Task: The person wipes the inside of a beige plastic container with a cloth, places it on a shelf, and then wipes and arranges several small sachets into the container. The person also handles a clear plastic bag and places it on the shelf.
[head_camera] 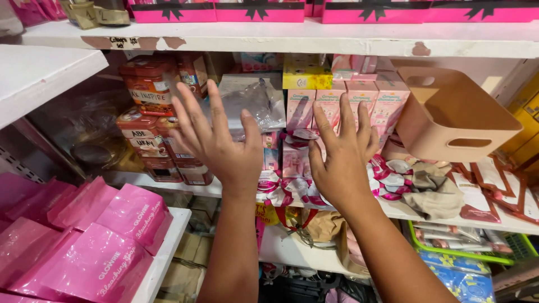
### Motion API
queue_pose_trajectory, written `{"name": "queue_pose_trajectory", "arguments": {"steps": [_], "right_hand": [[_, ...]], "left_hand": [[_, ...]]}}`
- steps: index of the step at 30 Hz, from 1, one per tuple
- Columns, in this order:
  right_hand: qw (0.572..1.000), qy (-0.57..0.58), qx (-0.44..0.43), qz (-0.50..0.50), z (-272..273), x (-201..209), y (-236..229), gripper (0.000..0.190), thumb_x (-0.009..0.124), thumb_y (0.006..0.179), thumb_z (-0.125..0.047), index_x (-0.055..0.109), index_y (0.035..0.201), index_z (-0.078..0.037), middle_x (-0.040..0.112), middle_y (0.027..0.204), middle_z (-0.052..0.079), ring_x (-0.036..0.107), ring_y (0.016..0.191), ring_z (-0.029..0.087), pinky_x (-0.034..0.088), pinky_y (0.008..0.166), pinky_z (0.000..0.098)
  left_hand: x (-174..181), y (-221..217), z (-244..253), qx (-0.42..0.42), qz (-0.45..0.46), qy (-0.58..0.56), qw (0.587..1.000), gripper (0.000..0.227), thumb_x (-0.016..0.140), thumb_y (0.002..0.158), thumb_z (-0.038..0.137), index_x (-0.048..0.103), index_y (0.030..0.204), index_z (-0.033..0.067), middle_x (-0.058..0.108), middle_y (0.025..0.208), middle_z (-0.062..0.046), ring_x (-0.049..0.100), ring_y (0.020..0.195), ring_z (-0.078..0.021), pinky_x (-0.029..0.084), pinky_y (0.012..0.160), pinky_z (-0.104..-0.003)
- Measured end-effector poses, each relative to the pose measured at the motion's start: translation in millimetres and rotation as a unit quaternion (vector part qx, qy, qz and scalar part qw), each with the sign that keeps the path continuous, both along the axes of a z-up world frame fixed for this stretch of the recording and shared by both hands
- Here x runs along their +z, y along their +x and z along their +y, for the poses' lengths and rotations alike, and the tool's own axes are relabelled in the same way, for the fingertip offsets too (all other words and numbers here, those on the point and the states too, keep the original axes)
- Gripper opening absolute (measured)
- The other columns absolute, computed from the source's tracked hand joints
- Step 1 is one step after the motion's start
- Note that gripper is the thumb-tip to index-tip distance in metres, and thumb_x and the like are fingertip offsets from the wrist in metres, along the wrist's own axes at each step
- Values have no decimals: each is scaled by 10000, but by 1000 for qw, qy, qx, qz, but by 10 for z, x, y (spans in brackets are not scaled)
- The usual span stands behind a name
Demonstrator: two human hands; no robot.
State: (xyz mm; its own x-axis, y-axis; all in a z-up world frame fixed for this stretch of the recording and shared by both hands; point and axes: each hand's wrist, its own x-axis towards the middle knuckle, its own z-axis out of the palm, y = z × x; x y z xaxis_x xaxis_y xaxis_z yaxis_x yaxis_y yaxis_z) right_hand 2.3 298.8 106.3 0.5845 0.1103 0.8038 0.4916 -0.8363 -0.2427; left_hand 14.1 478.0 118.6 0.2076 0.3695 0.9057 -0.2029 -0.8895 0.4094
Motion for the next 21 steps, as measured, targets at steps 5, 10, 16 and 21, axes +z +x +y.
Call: {"name": "queue_pose_trajectory", "arguments": {"steps": [5, 10, 16, 21], "right_hand": [[1000, -7, -14, -2, -164, 18, -108, 667, 682, 880, -154, 518, 1523, -215, 220, 1675, 230, 152, 1523, 515, 130, 1158, 687], [1000, -9, -28, 7, -314, 16, -163, 689, 685, 864, -152, 508, 1526, -220, 186, 1680, 229, 138, 1522, 513, 110, 1162, 695], [999, -7, -48, 16, -515, -64, -166, 617, 688, 927, -263, 535, 1523, -241, 173, 1699, 219, 128, 1533, 487, 99, 1161, 699], [995, -12, -94, 16, -662, -148, -162, 585, 665, 970, -329, 532, 1534, -246, 166, 1701, 228, 93, 1560, 461, 87, 1152, 724]], "left_hand": [[-19, 20, -182, 9, 55, 25, 998, 561, 623, 980, 294, 552, 1519, 151, 330, 1682, -142, 153, 1592, -351, -34, 1236, -674], [-171, 72, -576, -103, 140, 48, 984, 516, 546, 1062, 338, 509, 1543, 152, 339, 1673, -120, 173, 1587, -338, -40, 1240, -687], [-198, -107, -973, -147, 149, 102, 973, 547, 543, 1033, 369, 505, 1529, 142, 323, 1657, -184, 187, 1568, -380, 0, 1207, -709], [-277, -92, -1170, -193, 181, 111, 958, 607, 579, 989, 396, 477, 1528, 137, 322, 1653, -183, 181, 1564, -367, 12, 1204, -713]]}}
